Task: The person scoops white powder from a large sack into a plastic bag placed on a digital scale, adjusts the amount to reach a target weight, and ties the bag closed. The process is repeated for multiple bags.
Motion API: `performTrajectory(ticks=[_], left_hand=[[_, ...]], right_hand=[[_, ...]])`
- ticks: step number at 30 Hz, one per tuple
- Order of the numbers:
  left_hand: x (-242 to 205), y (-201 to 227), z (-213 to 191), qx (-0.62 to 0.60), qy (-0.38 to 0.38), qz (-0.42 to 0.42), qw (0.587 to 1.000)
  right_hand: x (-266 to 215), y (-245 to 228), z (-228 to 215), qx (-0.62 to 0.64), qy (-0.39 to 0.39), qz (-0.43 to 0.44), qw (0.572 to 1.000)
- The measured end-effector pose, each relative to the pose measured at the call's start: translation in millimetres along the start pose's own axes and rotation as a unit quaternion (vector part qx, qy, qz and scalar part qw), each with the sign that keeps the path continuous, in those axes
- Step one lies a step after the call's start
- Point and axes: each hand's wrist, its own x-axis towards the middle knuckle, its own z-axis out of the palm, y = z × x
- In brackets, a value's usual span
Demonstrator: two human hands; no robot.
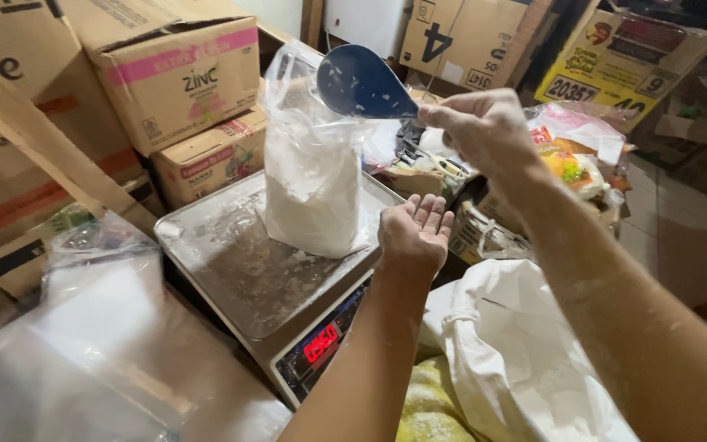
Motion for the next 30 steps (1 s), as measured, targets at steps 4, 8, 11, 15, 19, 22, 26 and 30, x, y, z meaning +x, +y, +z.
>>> performTrajectory(ticks=[4, 8, 11, 15, 19, 22, 26, 30], left_hand=[[2.5, -16.5, -4.0, -0.01, -0.017, 0.008, 1.0], [8.2, -40.3, -14.5, -0.001, -0.095, 0.019, 0.995], [9.2, -54.5, -31.4, 0.032, -0.16, 0.035, 0.986], [5.7, -78.0, -55.9, 0.093, -0.273, 0.062, 0.956], [4.7, -102.9, -67.7, 0.149, -0.383, 0.093, 0.907], [7.8, -121.2, -70.4, 0.166, -0.386, 0.079, 0.904], [12.8, -142.4, -66.6, 0.109, -0.188, -0.032, 0.976], [7.9, -155.4, -67.0, 0.11, 0.026, -0.089, 0.99]], right_hand=[[-27.3, 10.9, 16.4, 0.152, 0.028, 0.12, 0.981], [-42.5, 16.6, 29.6, 0.263, 0.044, 0.16, 0.95], [-50.4, 21.4, 26.8, 0.31, 0.039, 0.165, 0.935], [-62.8, 33.0, 19.1, 0.328, 0.073, 0.165, 0.927], [-84.6, 47.0, 4.0, 0.348, 0.101, 0.154, 0.919], [-97.4, 58.4, -12.2, 0.337, 0.124, 0.183, 0.915], [-115.1, 75.7, -35.2, 0.325, 0.148, 0.187, 0.915], [-137.5, 100.9, -61.8, 0.287, 0.175, 0.185, 0.923]])
